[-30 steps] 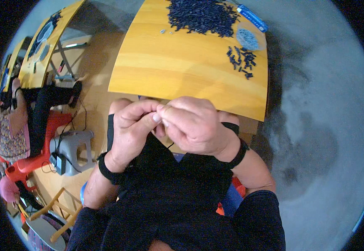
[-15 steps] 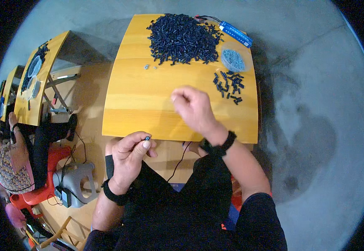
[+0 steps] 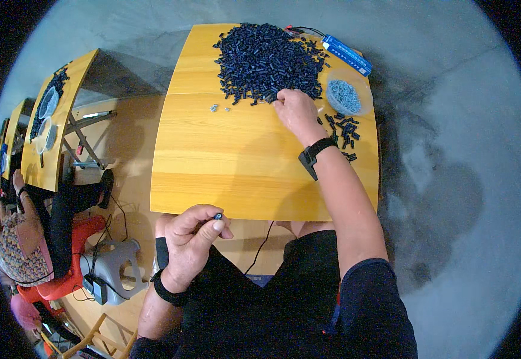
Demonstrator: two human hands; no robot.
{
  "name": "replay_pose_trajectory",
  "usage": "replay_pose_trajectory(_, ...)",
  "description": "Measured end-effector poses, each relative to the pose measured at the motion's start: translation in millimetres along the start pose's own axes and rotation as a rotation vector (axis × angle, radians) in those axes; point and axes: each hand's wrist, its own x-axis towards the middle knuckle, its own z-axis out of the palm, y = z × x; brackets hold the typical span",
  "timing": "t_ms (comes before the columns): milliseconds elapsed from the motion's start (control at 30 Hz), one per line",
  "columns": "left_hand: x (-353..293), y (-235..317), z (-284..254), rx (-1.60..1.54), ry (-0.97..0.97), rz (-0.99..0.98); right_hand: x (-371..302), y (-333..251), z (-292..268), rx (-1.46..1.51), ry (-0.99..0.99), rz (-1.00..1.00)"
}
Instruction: The recorder is manually assembling small blue plastic components at a wooden table in a workshop.
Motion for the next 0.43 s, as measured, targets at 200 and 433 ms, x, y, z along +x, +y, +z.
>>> replay_pose_trajectory(200,-7.3,-8.0,-0.7,-0.055,-0.001,-0.046,0.4,7.2,3.3,-0.109,0.022,-0.126)
replay_pose_trajectory(433,-11.8,1.9,-2.2,-0.005,-0.04,0.008,-26.9,-3.8,-15.5,0.565,-0.123,0.371)
